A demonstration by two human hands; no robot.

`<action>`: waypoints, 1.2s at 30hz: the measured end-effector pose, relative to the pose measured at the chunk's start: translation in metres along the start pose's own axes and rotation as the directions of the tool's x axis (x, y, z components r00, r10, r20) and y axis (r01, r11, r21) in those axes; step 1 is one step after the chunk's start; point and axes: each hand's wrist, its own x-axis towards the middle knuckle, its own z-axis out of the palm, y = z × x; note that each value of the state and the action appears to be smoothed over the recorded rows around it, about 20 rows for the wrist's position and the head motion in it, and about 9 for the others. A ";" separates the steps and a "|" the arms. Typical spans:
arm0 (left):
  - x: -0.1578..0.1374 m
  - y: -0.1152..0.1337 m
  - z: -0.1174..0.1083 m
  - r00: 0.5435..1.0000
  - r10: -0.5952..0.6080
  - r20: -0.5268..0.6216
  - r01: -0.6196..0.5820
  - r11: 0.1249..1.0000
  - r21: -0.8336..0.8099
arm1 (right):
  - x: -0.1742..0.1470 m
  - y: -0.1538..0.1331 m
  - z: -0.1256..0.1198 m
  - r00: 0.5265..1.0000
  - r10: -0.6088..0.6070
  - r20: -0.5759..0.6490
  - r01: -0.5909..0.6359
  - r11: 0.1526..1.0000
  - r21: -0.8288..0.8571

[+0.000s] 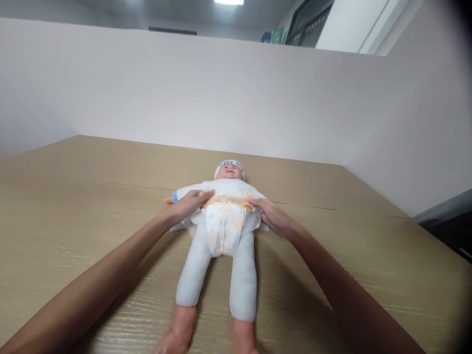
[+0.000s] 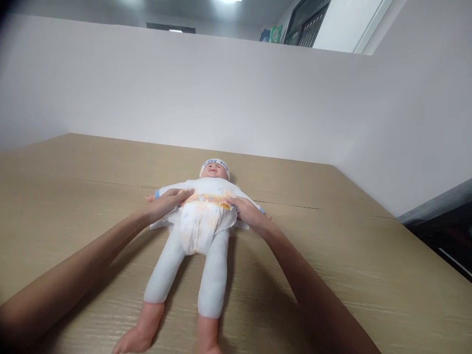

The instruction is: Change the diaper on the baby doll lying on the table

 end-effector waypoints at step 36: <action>-0.021 0.043 0.089 0.854 0.500 0.146 -0.394 0.438 0.808 | -0.098 0.036 0.003 0.922 0.130 -0.364 -0.293 0.849 -0.440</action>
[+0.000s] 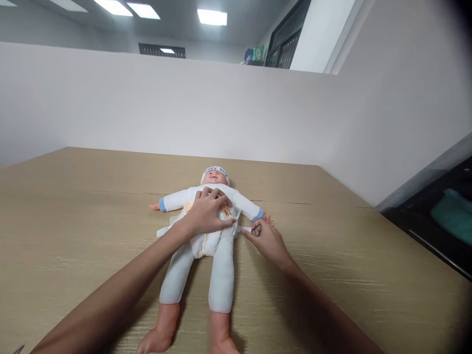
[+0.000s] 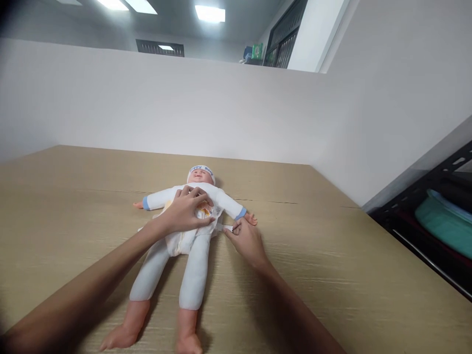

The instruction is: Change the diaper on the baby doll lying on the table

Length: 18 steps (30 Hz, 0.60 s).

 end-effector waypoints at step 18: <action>0.001 0.000 0.004 0.999 -0.026 -0.039 0.025 0.999 -0.030 | 0.045 -0.073 -0.002 0.944 -0.218 0.249 0.110 0.916 0.386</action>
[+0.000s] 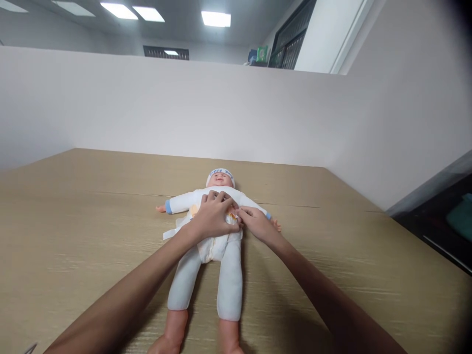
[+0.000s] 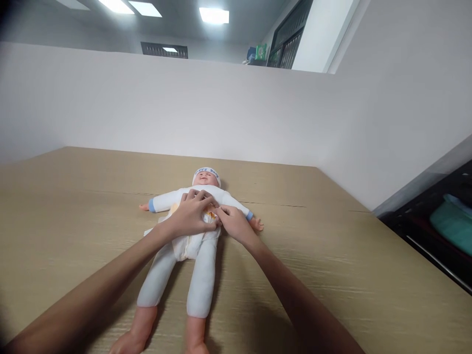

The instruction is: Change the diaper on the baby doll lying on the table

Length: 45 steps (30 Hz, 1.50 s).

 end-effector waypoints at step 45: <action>-0.112 -0.130 -0.018 0.951 -0.308 -0.035 0.303 0.948 -0.093 | -0.021 -0.044 0.014 0.841 -0.542 -0.011 0.513 0.802 -0.307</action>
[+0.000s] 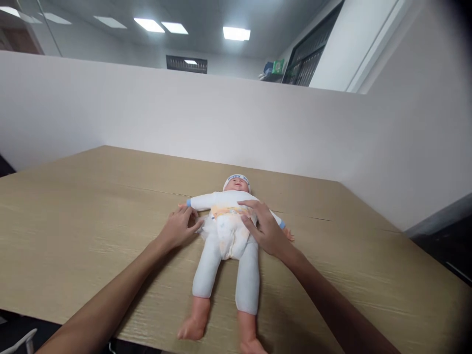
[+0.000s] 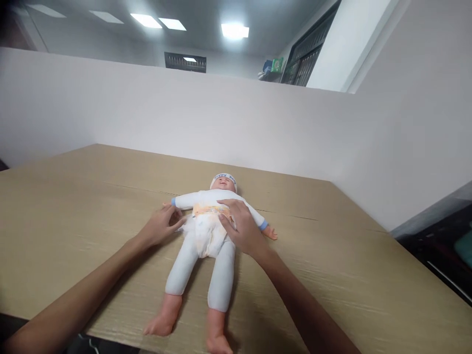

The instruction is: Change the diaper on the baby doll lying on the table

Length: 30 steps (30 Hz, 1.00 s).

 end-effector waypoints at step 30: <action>0.028 0.034 -0.027 0.973 -0.166 0.157 0.228 0.768 -0.598 | 0.092 -0.020 0.047 0.790 -0.237 0.565 0.256 0.966 0.047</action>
